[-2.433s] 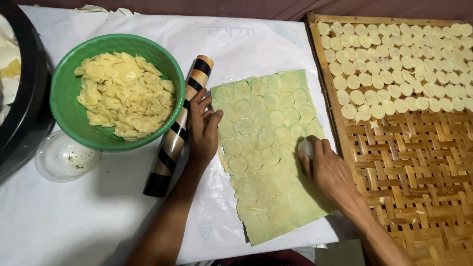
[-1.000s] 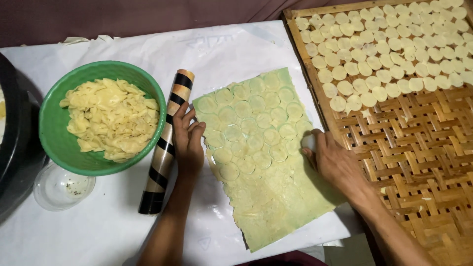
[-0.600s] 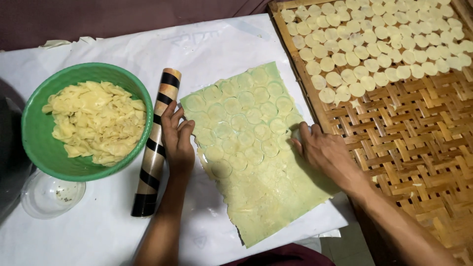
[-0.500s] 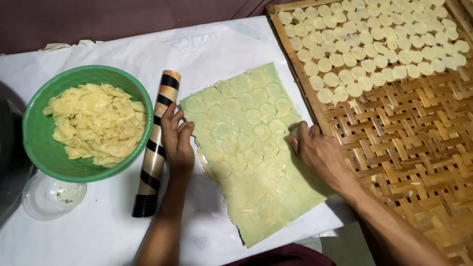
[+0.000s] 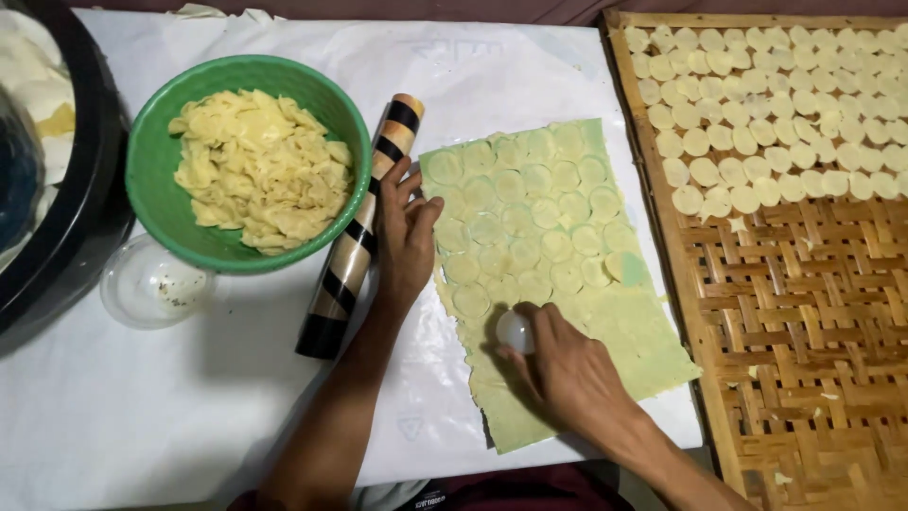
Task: Rolling out a sheet of dough and using a small circular cutter to create many small uniform circles.
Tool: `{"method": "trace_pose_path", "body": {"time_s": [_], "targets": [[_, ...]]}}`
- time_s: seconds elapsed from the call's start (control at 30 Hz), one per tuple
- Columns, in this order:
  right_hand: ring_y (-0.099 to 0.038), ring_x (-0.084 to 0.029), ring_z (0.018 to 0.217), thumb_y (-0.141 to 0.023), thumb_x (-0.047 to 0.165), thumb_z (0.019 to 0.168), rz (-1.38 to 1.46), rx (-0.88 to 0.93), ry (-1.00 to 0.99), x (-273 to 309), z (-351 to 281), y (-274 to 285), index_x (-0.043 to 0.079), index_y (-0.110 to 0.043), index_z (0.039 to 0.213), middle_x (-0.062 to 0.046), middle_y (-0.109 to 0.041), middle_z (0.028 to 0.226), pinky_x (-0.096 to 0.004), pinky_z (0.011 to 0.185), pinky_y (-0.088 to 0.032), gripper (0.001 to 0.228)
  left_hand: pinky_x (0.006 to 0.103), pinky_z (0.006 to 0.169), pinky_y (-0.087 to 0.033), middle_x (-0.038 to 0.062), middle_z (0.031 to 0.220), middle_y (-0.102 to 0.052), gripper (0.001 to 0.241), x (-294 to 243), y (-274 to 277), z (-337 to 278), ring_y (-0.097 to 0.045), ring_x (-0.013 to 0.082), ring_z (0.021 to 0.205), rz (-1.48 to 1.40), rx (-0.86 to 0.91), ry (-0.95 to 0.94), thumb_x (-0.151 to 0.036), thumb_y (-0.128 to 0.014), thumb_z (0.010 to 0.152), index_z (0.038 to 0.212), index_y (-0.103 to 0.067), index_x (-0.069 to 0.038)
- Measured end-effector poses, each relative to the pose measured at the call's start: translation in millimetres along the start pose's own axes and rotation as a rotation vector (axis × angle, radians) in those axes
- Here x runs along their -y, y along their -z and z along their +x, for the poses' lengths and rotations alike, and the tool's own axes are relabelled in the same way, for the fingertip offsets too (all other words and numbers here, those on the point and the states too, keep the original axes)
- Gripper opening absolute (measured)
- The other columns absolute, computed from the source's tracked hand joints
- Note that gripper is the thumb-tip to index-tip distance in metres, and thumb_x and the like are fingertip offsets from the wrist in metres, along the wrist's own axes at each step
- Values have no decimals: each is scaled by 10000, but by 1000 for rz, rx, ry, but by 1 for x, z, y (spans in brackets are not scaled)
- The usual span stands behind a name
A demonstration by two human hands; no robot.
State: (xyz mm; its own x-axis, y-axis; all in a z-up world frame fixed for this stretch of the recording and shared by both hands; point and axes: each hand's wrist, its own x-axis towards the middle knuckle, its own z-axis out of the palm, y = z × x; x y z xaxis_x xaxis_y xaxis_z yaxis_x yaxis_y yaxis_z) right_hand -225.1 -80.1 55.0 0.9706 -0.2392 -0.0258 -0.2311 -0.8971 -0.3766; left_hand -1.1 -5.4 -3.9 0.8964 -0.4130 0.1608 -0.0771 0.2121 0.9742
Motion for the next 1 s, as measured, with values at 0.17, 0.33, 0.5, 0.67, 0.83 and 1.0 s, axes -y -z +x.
{"method": "trace_pose_path", "body": {"time_s": [0.17, 0.33, 0.5, 0.67, 0.83, 1.0], "targets": [[-609, -311, 585, -522, 479, 1022, -178, -3, 33, 6, 13, -31, 56, -522, 1232, -109, -562, 943, -436, 367, -438, 472, 395, 1051, -472, 224, 1440, -521, 553, -2, 2, -1, -504, 287, 1363, -16, 18, 6, -152, -566, 933, 1449, -384, -67], [-615, -210, 646, -476, 467, 1054, -487, -46, 140, 16, 19, -49, 36, -512, 1213, -97, -550, 951, -345, 350, -448, 461, 340, 965, -476, 260, 1433, -518, 555, -2, 3, -3, -520, 264, 1325, -30, 24, 28, -158, -573, 943, 1454, -374, -68], [-578, -156, 456, -486, 430, 1068, -572, -140, 145, 24, 26, -43, 58, -534, 1131, -96, -584, 831, -307, 292, -366, 380, 328, 936, -474, 259, 1398, -546, 557, -2, 2, 0, -562, 246, 1253, -24, 9, 16, -177, -576, 931, 1445, -390, -70], [-596, -221, 487, -484, 455, 1060, -468, -25, 173, 22, 30, -34, 79, -533, 1156, -121, -596, 898, -358, 306, -436, 391, 335, 944, -480, 233, 1408, -545, 551, -1, 2, -1, -554, 252, 1249, -17, 16, 7, -157, -576, 929, 1437, -387, -57], [-566, -152, 420, -506, 462, 1052, -562, -168, 154, 24, 29, -39, 79, -550, 1151, -107, -583, 873, -305, 289, -364, 398, 372, 1012, -483, 282, 1427, -524, 559, -4, 3, -1, -519, 296, 1350, -5, 11, 18, -157, -572, 926, 1438, -380, -40], [-502, -181, 405, -511, 549, 1039, -590, -213, 59, 23, 26, -57, 83, -568, 1151, -87, -588, 820, -327, 286, -371, 483, 387, 1033, -474, 205, 1443, -516, 536, -3, 2, -1, -505, 294, 1366, 10, 23, -2, -144, -564, 936, 1435, -388, -59]]}}
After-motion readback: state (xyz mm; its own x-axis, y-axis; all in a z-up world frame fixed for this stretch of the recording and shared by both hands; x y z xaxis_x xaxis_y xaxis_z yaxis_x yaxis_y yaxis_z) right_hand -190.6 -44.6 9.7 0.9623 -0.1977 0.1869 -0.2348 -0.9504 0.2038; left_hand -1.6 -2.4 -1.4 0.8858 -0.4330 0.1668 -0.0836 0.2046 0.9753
